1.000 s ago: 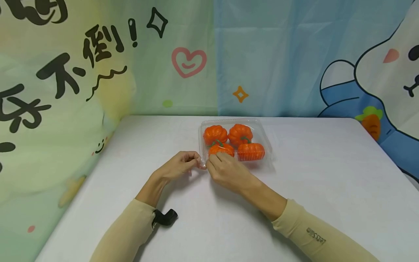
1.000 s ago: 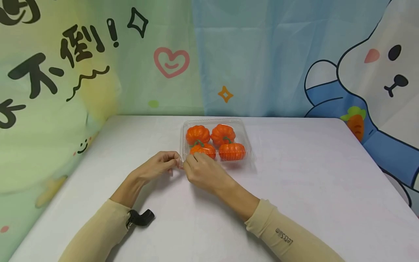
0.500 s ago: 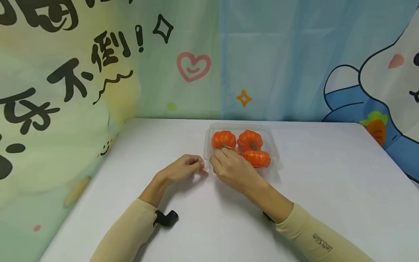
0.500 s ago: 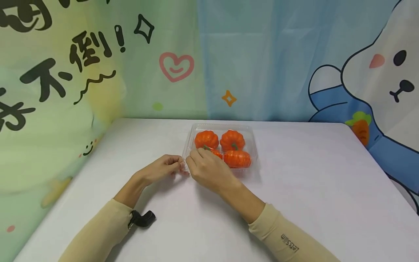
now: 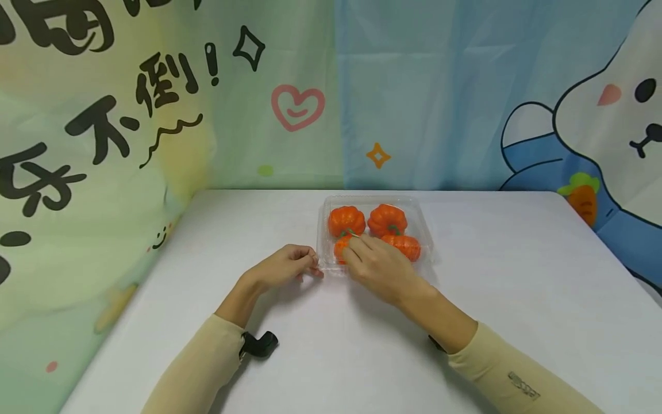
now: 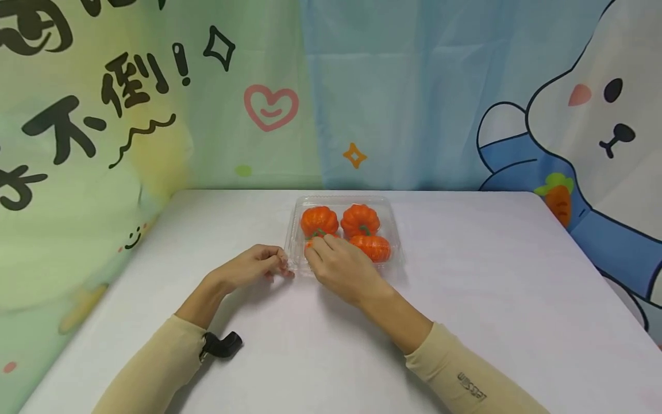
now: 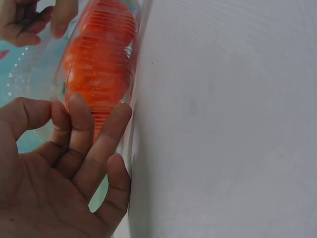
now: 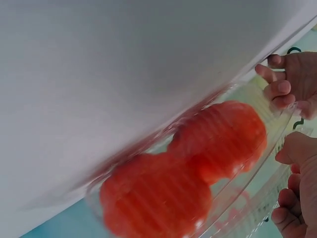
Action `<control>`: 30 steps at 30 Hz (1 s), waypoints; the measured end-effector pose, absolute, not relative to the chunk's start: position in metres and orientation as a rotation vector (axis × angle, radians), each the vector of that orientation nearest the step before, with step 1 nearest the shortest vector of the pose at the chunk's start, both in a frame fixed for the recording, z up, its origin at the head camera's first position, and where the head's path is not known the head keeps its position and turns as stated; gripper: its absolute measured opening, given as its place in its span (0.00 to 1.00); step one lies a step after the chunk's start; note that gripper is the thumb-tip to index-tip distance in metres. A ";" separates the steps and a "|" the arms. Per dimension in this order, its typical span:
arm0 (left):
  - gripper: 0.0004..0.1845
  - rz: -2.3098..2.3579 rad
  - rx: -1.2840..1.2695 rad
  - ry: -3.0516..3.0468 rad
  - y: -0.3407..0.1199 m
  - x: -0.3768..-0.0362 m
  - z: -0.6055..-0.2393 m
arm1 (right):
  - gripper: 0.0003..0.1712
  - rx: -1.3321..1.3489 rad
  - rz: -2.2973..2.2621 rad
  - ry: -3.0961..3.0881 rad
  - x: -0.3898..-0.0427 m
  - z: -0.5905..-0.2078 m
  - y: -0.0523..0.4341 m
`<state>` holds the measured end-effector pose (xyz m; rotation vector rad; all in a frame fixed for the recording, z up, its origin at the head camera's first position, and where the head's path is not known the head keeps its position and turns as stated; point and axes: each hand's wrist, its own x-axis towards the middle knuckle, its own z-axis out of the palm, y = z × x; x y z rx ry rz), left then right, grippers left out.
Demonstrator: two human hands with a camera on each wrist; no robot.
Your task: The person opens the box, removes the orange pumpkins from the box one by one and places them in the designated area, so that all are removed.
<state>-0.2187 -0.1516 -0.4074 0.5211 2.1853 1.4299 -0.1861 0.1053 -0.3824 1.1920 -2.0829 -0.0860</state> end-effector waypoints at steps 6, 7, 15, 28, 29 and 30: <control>0.11 1.383 0.540 2.190 -0.152 -0.223 -0.407 | 0.11 1.199 -0.118 -2.109 -0.185 -0.385 0.122; 0.11 1.373 0.544 2.198 -0.152 -0.224 -0.406 | 0.11 1.203 -0.133 -2.105 -0.186 -0.385 0.124; 0.12 1.327 0.563 2.223 -0.152 -0.227 -0.404 | 0.09 1.228 -0.161 -2.113 -0.186 -0.386 0.143; 0.14 1.284 0.559 2.244 -0.150 -0.229 -0.401 | 0.07 1.262 -0.221 -2.109 -0.182 -0.385 0.173; 0.15 1.290 0.558 2.242 -0.149 -0.229 -0.401 | 0.11 1.262 -0.223 -2.101 -0.182 -0.386 0.173; 0.15 1.299 0.555 2.238 -0.149 -0.228 -0.402 | 0.16 1.259 -0.225 -2.093 -0.182 -0.386 0.174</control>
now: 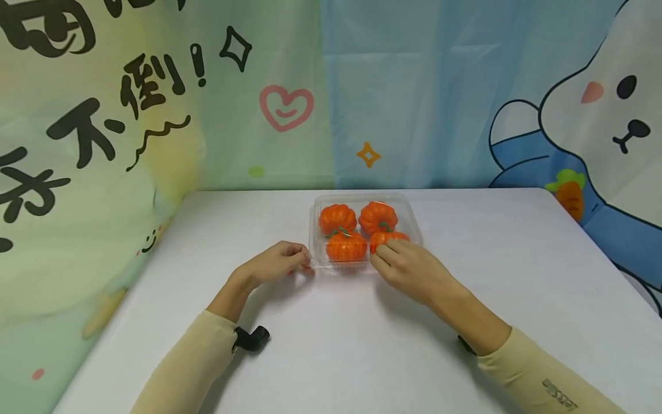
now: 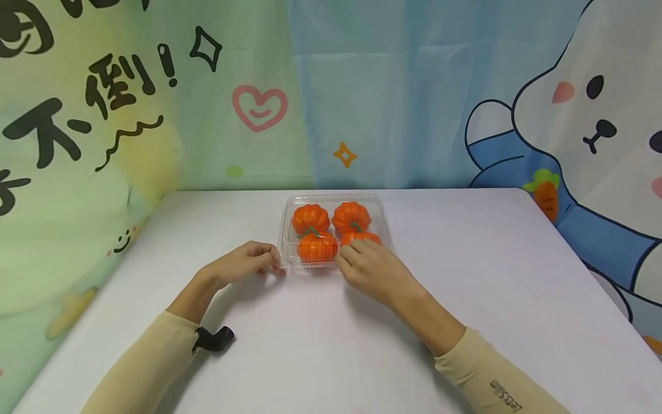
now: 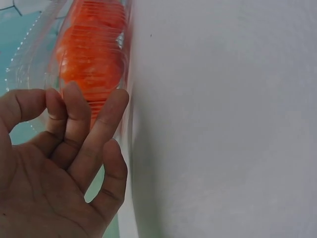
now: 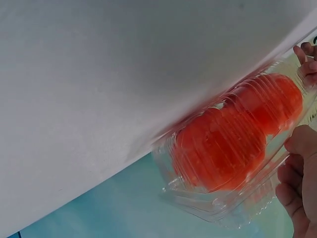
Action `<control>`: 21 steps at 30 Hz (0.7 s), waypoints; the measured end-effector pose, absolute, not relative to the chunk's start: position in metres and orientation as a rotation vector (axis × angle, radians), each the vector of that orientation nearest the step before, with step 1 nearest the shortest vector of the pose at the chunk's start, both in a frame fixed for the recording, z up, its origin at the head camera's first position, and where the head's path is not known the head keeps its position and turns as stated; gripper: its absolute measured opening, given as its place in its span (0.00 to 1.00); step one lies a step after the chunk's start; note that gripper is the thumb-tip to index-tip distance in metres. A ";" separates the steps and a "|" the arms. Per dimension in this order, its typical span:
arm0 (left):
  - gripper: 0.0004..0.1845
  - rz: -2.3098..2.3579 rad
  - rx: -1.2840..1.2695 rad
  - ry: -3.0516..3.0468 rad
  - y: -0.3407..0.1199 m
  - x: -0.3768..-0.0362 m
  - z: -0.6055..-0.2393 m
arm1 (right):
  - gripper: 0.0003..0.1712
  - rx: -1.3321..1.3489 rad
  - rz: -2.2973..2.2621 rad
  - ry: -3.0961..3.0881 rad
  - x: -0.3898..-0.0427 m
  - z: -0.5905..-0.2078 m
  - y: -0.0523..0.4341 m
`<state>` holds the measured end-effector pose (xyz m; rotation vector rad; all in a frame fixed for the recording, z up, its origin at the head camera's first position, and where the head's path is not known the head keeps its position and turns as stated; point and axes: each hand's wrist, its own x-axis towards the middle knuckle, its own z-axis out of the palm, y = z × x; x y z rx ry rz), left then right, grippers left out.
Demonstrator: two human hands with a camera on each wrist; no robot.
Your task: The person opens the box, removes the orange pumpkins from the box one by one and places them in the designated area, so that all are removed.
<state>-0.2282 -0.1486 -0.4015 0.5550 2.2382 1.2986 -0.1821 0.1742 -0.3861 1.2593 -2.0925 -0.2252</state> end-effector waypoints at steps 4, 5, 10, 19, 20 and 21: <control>0.14 1.325 0.573 2.234 -0.147 -0.228 -0.403 | 0.30 1.243 -0.205 -2.063 -0.182 -0.387 0.175; 0.14 1.327 0.577 2.239 -0.147 -0.227 -0.403 | 0.30 1.240 -0.199 -2.059 -0.181 -0.387 0.175; 0.12 1.335 0.594 2.249 -0.145 -0.226 -0.406 | 0.19 1.229 -0.155 -2.049 -0.181 -0.388 0.175; 0.09 1.403 0.588 2.145 -0.138 -0.224 -0.405 | 0.20 1.140 -0.162 -2.085 -0.178 -0.389 0.179; 0.09 1.408 0.580 2.136 -0.138 -0.225 -0.405 | 0.18 1.128 -0.153 -2.095 -0.177 -0.389 0.180; 0.09 1.411 0.567 2.132 -0.138 -0.225 -0.404 | 0.13 1.119 -0.141 -2.104 -0.177 -0.389 0.180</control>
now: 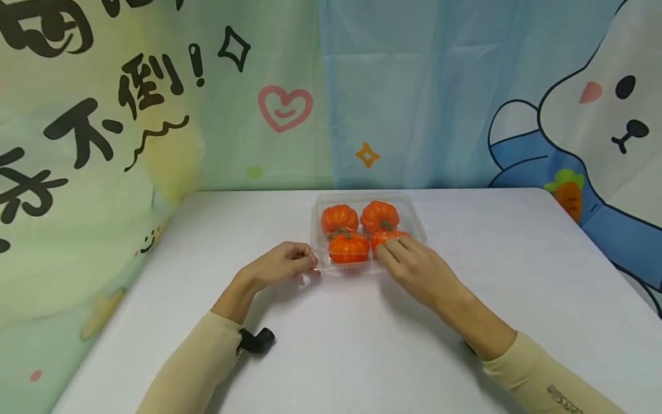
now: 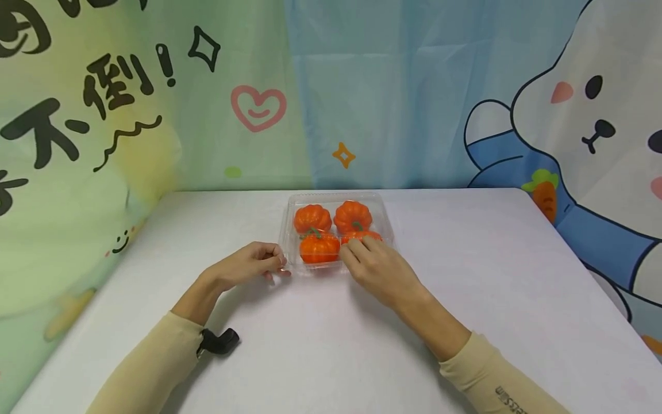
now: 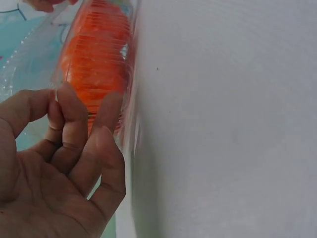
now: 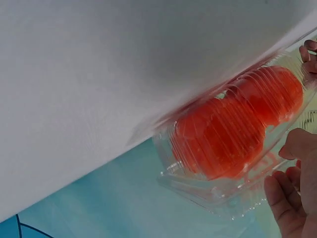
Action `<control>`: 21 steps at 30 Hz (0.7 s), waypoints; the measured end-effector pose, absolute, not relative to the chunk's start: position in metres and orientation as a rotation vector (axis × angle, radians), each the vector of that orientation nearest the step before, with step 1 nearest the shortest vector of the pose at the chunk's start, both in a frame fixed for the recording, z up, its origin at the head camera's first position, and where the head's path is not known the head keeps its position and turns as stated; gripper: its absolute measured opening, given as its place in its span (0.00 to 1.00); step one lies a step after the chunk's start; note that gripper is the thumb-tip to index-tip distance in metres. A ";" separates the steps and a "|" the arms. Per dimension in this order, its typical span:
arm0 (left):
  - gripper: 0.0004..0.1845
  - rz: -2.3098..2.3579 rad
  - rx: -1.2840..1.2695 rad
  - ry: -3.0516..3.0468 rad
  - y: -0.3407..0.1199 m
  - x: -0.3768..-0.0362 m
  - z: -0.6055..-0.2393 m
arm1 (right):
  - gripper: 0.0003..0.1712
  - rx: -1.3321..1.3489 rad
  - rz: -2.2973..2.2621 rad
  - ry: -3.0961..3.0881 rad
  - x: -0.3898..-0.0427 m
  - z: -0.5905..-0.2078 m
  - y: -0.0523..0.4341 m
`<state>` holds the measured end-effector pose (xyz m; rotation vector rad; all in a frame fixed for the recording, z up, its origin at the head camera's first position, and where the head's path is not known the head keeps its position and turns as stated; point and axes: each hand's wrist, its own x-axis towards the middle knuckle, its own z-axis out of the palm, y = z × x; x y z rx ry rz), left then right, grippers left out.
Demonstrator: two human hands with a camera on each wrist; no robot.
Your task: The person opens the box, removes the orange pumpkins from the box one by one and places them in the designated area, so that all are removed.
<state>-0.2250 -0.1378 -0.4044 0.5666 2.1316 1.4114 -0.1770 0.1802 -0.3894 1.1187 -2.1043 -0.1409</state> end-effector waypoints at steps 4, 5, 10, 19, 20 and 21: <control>0.11 1.436 0.511 2.130 -0.137 -0.228 -0.406 | 0.09 1.108 -0.113 -2.152 -0.176 -0.391 0.181; 0.11 1.441 0.502 2.136 -0.137 -0.228 -0.406 | 0.12 1.112 -0.114 -2.160 -0.176 -0.392 0.181; 0.11 1.441 0.509 2.172 -0.137 -0.229 -0.408 | 0.05 1.138 -0.113 -2.136 -0.177 -0.391 0.184; 0.09 1.374 0.663 2.243 -0.136 -0.226 -0.403 | 0.03 1.168 -0.107 -2.177 -0.178 -0.374 0.187; 0.10 1.361 0.685 2.249 -0.135 -0.227 -0.403 | 0.08 1.168 -0.116 -2.193 -0.178 -0.371 0.187; 0.10 1.348 0.702 2.256 -0.135 -0.227 -0.402 | 0.13 1.166 -0.122 -2.206 -0.179 -0.369 0.188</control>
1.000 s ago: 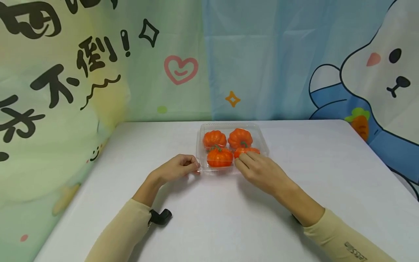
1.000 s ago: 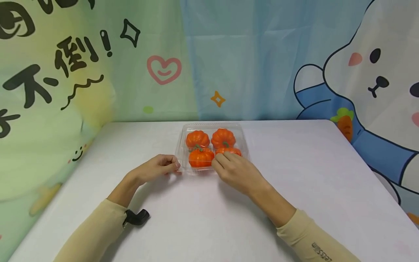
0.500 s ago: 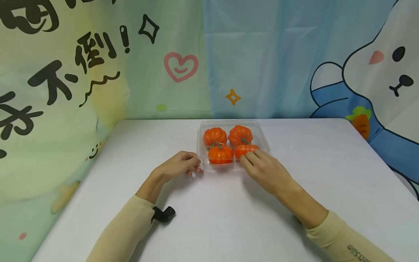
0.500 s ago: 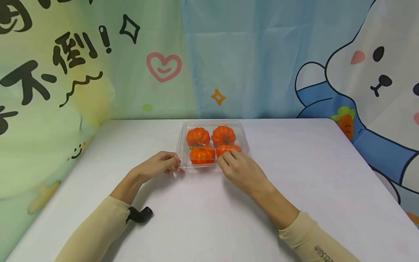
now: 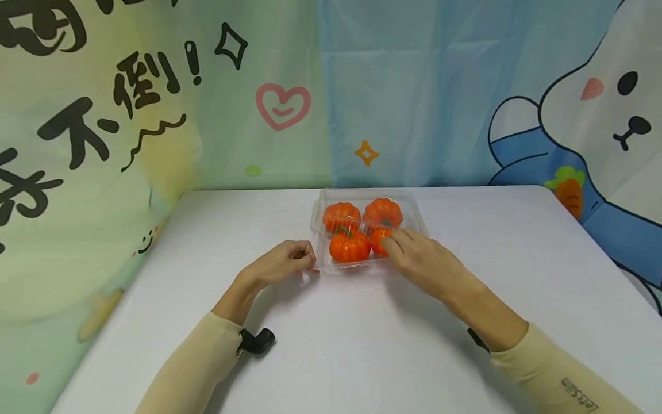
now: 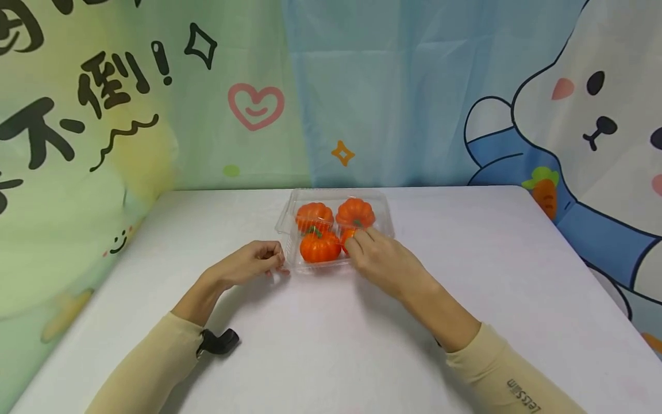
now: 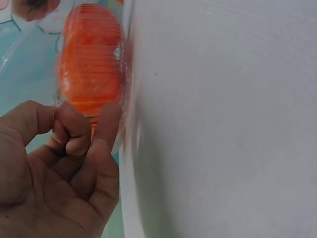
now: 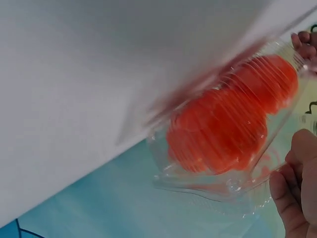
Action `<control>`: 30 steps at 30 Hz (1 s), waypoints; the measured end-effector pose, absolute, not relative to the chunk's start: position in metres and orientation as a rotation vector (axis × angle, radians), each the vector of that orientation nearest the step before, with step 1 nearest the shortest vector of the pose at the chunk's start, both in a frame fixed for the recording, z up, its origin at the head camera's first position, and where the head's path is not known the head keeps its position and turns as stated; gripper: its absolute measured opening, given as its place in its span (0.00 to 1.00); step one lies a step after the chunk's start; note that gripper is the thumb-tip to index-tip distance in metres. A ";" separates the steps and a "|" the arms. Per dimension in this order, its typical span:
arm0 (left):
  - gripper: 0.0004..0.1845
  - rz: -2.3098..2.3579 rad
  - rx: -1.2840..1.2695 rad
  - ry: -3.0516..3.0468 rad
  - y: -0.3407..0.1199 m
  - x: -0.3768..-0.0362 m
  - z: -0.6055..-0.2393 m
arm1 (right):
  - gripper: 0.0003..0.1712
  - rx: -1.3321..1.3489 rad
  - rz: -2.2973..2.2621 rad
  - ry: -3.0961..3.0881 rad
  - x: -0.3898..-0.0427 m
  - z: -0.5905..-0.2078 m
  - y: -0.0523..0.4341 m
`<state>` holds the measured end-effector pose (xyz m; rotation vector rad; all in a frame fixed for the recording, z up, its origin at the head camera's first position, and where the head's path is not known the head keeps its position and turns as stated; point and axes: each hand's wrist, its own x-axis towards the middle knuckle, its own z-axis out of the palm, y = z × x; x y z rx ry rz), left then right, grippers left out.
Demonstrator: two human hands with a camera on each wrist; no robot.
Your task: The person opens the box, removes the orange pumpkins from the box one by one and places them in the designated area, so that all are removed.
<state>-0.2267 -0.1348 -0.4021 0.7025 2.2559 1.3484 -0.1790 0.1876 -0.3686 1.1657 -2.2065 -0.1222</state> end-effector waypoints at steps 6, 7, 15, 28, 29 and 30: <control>0.09 1.357 0.745 2.256 -0.132 -0.227 -0.403 | 0.15 1.183 -0.108 -2.197 -0.186 -0.361 0.186; 0.09 1.364 0.746 2.254 -0.131 -0.227 -0.403 | 0.12 1.191 -0.098 -2.180 -0.187 -0.362 0.187; 0.09 1.380 0.726 2.284 -0.129 -0.226 -0.404 | 0.21 1.143 -0.101 -2.079 -0.190 -0.384 0.198; 0.08 1.375 0.688 2.318 -0.126 -0.225 -0.405 | 0.17 0.957 -0.175 -2.020 -0.188 -0.390 0.211; 0.08 1.382 0.689 2.316 -0.126 -0.225 -0.405 | 0.17 0.951 -0.186 -2.038 -0.187 -0.390 0.212; 0.09 1.388 0.692 2.314 -0.126 -0.225 -0.406 | 0.16 0.947 -0.191 -2.056 -0.186 -0.391 0.213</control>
